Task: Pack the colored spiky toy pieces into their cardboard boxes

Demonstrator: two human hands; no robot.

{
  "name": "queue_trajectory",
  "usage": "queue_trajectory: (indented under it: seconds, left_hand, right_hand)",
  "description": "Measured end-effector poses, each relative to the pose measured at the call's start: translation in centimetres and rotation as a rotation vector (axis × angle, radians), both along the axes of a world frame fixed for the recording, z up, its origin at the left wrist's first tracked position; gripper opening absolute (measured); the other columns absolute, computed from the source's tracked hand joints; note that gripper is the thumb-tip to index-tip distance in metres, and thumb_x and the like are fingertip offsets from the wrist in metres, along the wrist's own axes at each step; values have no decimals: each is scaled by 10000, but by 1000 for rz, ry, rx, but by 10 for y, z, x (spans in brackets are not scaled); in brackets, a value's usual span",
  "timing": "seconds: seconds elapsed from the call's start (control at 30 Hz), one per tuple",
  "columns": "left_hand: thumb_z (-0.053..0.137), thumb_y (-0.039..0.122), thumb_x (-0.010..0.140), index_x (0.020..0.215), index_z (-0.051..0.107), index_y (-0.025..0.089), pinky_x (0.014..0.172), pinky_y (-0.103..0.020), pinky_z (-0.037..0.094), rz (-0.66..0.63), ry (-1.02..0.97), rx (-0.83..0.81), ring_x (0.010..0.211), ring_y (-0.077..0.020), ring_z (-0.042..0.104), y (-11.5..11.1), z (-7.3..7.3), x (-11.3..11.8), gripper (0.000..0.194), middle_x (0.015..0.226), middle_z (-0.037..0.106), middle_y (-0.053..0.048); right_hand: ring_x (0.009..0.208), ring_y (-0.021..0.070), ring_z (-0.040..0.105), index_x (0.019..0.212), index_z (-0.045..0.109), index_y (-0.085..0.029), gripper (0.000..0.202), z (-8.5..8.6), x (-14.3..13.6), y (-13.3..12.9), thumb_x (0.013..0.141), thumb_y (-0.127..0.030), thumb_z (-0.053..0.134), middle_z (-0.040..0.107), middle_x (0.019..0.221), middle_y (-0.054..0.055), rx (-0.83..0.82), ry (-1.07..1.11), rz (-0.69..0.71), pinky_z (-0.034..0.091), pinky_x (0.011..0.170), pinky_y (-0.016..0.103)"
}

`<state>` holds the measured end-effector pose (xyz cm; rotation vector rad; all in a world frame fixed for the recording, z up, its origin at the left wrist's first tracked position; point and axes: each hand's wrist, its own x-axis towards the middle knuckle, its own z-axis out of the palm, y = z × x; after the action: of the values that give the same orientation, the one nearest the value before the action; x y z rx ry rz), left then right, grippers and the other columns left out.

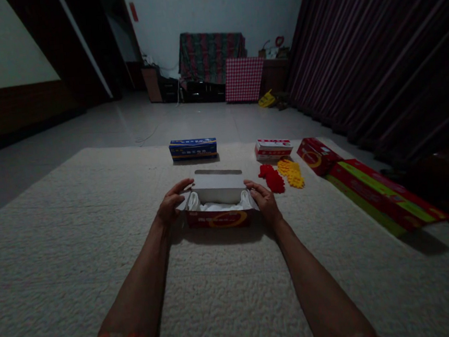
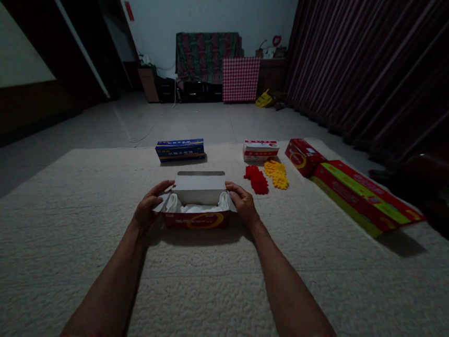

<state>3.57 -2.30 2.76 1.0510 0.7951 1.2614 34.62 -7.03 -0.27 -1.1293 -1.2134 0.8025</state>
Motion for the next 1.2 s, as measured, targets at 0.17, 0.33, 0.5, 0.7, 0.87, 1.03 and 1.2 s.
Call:
queue_trajectory:
  seconds: [0.17,0.33,0.5,0.7,0.87,1.03,1.2]
  left_hand:
    - [661,137,512,1045,791,214,1002,-493,479,-29,-90,-16,1323,-390,514,7,5,1,554,1224,754,-81]
    - [674,166,544,1040,796,241,1013,-506,476,-14,-173,-69,1314,-372,530,8,-2,1,515,1227,753,-71]
    - [692,194,584,1120,778,239,1074,-520,444,-39,-119,-66,1375,-380,486,10,-6,3,545,1326,705,-81]
    - [704,202,594,1074,793,253,1117,-507,422,-22,-87,-43,1391,-361,486,13,-2,7,490,1254,742,-73]
    - [709,192,605,1066,790,264,1112,-478,445,26,-107,-64,1402,-346,479,14,-2,9,473,1272,736,-51]
    - [722,184,604,1069,785,268,1116,-464,445,51,-85,-37,1406,-344,476,16,-5,9,477,1289,728,-51]
    - [688,158,575,1038,795,261,1092,-450,463,12,-92,-30,1399,-340,482,26,-1,17,486,1264,739,-48]
  right_hand:
    - [1211,268,637,936,713,-227,235,-2,-4,13,791,-392,629,724,1245,98,90,1,-16,445,1099,461]
    - [1160,252,658,970,698,-226,211,-4,-4,14,845,-356,590,732,1197,102,170,-106,-42,485,1052,447]
    - [1202,228,623,1045,688,-228,214,-11,-2,0,930,-308,527,692,1251,107,313,-302,-109,469,1078,429]
    - [1283,226,578,1133,678,-236,272,-15,0,-8,986,-287,455,654,1331,105,354,-370,-105,450,1112,432]
    - [1303,221,566,1157,665,-227,281,-14,-1,3,995,-267,439,637,1354,116,376,-399,-105,448,1120,429]
    - [1303,225,566,1148,668,-229,276,-11,4,12,998,-269,441,642,1348,114,383,-429,-68,451,1118,440]
    - [1296,233,570,1136,675,-240,271,-10,14,18,995,-304,453,647,1353,99,351,-436,-72,442,1126,462]
